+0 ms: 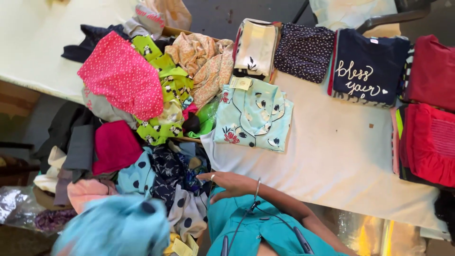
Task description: Folding various types of clothing on a table.
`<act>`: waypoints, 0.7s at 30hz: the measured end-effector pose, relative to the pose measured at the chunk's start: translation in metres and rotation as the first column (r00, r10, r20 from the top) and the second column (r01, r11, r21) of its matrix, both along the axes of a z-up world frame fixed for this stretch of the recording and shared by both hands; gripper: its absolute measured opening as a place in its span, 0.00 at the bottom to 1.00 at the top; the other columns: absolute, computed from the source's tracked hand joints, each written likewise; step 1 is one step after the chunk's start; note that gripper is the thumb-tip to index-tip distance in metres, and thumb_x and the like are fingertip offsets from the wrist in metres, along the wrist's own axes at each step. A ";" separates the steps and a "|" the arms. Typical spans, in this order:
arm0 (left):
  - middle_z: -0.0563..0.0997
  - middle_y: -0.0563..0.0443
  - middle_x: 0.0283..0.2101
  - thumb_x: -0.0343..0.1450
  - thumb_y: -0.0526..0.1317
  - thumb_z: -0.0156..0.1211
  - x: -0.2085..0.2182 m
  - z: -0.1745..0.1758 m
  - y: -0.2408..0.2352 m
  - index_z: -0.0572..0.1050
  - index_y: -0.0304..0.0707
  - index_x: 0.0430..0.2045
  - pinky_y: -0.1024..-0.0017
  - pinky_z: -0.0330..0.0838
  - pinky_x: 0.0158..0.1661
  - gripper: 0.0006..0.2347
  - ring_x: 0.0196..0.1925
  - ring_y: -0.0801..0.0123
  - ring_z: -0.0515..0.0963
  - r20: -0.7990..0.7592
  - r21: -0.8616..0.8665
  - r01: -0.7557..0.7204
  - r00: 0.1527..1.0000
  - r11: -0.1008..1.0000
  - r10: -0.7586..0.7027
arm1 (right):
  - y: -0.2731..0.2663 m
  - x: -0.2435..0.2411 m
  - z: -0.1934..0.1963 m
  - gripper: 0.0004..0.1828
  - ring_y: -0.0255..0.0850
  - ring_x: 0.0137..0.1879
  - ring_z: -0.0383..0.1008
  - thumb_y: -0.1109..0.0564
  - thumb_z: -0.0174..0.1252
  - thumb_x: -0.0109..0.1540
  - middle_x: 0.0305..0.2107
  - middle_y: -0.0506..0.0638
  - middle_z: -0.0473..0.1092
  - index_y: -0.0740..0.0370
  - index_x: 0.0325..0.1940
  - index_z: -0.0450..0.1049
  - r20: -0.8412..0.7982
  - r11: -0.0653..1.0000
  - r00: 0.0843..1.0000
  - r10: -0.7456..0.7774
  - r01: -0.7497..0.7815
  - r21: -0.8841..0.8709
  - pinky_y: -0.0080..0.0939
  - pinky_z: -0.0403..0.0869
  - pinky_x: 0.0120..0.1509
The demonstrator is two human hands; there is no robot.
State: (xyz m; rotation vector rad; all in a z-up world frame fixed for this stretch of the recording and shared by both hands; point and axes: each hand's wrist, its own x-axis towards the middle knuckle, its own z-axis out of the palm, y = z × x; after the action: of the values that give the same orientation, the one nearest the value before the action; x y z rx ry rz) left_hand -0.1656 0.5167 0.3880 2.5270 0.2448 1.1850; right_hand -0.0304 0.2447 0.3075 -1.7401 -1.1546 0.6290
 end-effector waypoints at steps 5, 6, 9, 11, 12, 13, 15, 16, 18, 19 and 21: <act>0.82 0.35 0.44 0.76 0.42 0.54 0.055 0.006 -0.001 0.80 0.29 0.47 0.58 0.75 0.52 0.14 0.48 0.47 0.82 0.065 0.044 -0.063 0.996 0.997 0.060 | -0.022 0.003 -0.001 0.49 0.54 0.69 0.68 0.43 0.69 0.60 0.67 0.60 0.64 0.63 0.77 0.54 -0.120 0.994 0.987 -0.107 0.108 0.002 0.50 0.67 0.72; 0.82 0.35 0.46 0.79 0.39 0.52 0.054 -0.008 0.007 0.80 0.28 0.47 0.57 0.75 0.54 0.12 0.50 0.45 0.82 0.088 -0.051 -0.111 0.989 0.992 0.115 | -0.035 0.008 -0.011 0.46 0.53 0.68 0.68 0.45 0.70 0.58 0.64 0.59 0.66 0.63 0.74 0.59 -0.095 0.964 0.959 -0.267 0.264 -0.045 0.49 0.67 0.71; 0.82 0.35 0.48 0.82 0.36 0.53 0.025 -0.063 0.056 0.78 0.26 0.47 0.55 0.73 0.57 0.10 0.51 0.42 0.81 0.142 -0.156 -0.291 0.939 0.944 0.313 | -0.099 0.029 -0.113 0.32 0.50 0.66 0.72 0.49 0.71 0.58 0.59 0.56 0.72 0.62 0.62 0.69 0.034 0.797 0.796 -0.604 0.604 -0.003 0.47 0.70 0.69; 0.81 0.35 0.48 0.81 0.35 0.57 0.006 -0.102 0.091 0.77 0.25 0.46 0.55 0.73 0.57 0.08 0.51 0.42 0.81 0.183 -0.175 -0.418 0.876 0.892 0.446 | -0.152 0.029 -0.171 0.22 0.48 0.66 0.75 0.50 0.70 0.61 0.58 0.53 0.76 0.62 0.54 0.75 0.115 0.647 0.637 -0.762 0.756 0.100 0.46 0.73 0.69; 0.80 0.37 0.52 0.78 0.33 0.53 -0.002 -0.121 0.106 0.75 0.26 0.50 0.54 0.73 0.57 0.09 0.53 0.43 0.80 0.077 -0.194 -0.579 0.796 0.792 0.601 | -0.173 0.035 -0.187 0.30 0.49 0.60 0.75 0.49 0.70 0.60 0.57 0.58 0.73 0.66 0.59 0.71 0.138 0.448 0.448 -0.883 0.893 -0.033 0.46 0.74 0.63; 0.78 0.39 0.55 0.76 0.30 0.49 -0.013 -0.142 0.117 0.72 0.26 0.54 0.54 0.72 0.58 0.13 0.55 0.45 0.79 -0.038 -0.194 -0.724 0.679 0.661 0.733 | -0.197 0.040 -0.202 0.37 0.50 0.53 0.75 0.47 0.70 0.59 0.56 0.62 0.70 0.70 0.65 0.67 0.194 0.216 0.246 -0.950 0.963 -0.160 0.46 0.75 0.57; 0.77 0.36 0.54 0.74 0.35 0.59 0.014 -0.147 0.102 0.71 0.27 0.56 0.49 0.69 0.52 0.16 0.53 0.41 0.75 -0.165 -0.063 -0.717 0.694 0.694 0.701 | -0.227 0.051 -0.251 0.35 0.51 0.56 0.75 0.46 0.70 0.60 0.54 0.63 0.72 0.71 0.62 0.68 0.187 0.159 0.190 -0.964 0.973 -0.167 0.46 0.74 0.57; 0.76 0.34 0.52 0.72 0.40 0.69 0.027 -0.149 0.095 0.71 0.28 0.58 0.44 0.65 0.45 0.22 0.52 0.37 0.72 -0.290 0.061 -0.680 0.689 0.731 0.665 | -0.241 0.057 -0.274 0.34 0.52 0.58 0.74 0.44 0.70 0.61 0.52 0.64 0.73 0.73 0.58 0.69 0.180 0.096 0.127 -0.976 0.980 -0.172 0.47 0.74 0.57; 0.76 0.38 0.54 0.70 0.36 0.67 0.104 -0.173 0.048 0.71 0.31 0.51 0.55 0.69 0.46 0.17 0.53 0.49 0.74 -0.233 -0.348 -0.309 0.943 0.885 0.237 | -0.258 0.069 -0.327 0.26 0.54 0.62 0.72 0.43 0.70 0.65 0.50 0.63 0.75 0.68 0.52 0.76 0.268 0.132 0.166 -0.949 0.981 -0.139 0.48 0.73 0.60; 0.76 0.42 0.56 0.69 0.32 0.66 0.143 -0.186 0.024 0.71 0.33 0.43 0.67 0.74 0.46 0.12 0.54 0.61 0.76 0.008 -0.648 0.165 0.978 0.743 -0.210 | -0.267 0.071 -0.355 0.20 0.57 0.65 0.71 0.42 0.70 0.69 0.49 0.62 0.77 0.64 0.46 0.82 0.355 0.160 0.191 -0.915 0.980 -0.115 0.49 0.73 0.62; 0.77 0.40 0.54 0.69 0.39 0.67 0.194 -0.237 -0.032 0.74 0.33 0.47 0.64 0.71 0.52 0.15 0.55 0.55 0.76 -0.197 -0.596 0.163 0.920 0.786 -0.339 | -0.240 0.079 -0.323 0.22 0.55 0.57 0.74 0.42 0.69 0.65 0.44 0.62 0.76 0.66 0.45 0.80 0.398 0.142 0.170 -0.901 0.985 -0.098 0.49 0.74 0.58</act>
State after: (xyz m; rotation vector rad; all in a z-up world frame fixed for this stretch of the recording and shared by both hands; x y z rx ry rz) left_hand 0.0285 0.4843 0.1515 2.0939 0.2703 0.5123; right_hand 0.0483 0.0046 -0.0152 -2.4459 0.2198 -0.2848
